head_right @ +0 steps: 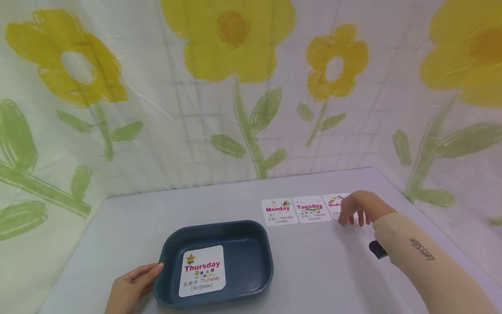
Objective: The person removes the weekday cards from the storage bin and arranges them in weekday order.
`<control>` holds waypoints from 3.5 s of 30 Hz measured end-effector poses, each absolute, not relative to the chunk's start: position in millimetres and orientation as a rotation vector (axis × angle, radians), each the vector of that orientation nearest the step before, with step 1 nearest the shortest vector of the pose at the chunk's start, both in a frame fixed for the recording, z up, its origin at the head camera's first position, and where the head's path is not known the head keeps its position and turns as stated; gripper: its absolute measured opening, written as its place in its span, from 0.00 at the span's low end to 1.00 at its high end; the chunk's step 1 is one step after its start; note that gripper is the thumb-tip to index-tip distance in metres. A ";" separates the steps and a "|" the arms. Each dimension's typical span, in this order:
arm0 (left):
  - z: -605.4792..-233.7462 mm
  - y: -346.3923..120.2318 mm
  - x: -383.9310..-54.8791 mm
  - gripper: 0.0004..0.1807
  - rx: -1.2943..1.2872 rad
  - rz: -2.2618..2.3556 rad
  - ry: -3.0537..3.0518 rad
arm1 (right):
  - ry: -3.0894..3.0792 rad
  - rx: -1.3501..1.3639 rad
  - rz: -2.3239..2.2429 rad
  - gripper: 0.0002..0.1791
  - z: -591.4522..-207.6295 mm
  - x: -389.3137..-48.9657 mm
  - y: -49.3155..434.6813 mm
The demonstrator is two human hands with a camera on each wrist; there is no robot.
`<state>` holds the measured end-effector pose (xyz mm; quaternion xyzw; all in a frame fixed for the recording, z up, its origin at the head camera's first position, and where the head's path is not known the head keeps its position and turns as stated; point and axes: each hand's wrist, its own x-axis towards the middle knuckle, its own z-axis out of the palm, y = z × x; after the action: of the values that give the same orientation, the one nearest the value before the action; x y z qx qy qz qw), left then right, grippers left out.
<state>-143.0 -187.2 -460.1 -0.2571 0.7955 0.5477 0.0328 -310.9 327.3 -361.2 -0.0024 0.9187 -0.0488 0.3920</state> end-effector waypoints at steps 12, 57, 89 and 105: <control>-463.3 -188.0 -143.0 0.44 -0.793 1.683 2.456 | 2.330 -0.080 -0.191 0.18 -362.2 -306.3 301.7; -462.1 -187.0 -139.4 0.40 -0.785 1.761 2.446 | 2.288 -1.084 -0.353 0.14 -361.2 -245.5 95.1; -452.5 -187.5 -136.4 0.37 -0.728 1.857 2.423 | 2.482 -1.475 -0.214 0.38 -425.6 -203.3 28.9; -452.9 -187.2 -137.2 0.37 -0.727 1.836 2.429 | 2.493 -1.386 -0.333 0.40 -430.4 -208.8 28.2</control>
<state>-137.2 -187.2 -452.9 -0.2322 0.7760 0.5864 0.0055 -208.8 28.2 -430.4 -0.4782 0.8603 -0.1149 0.1343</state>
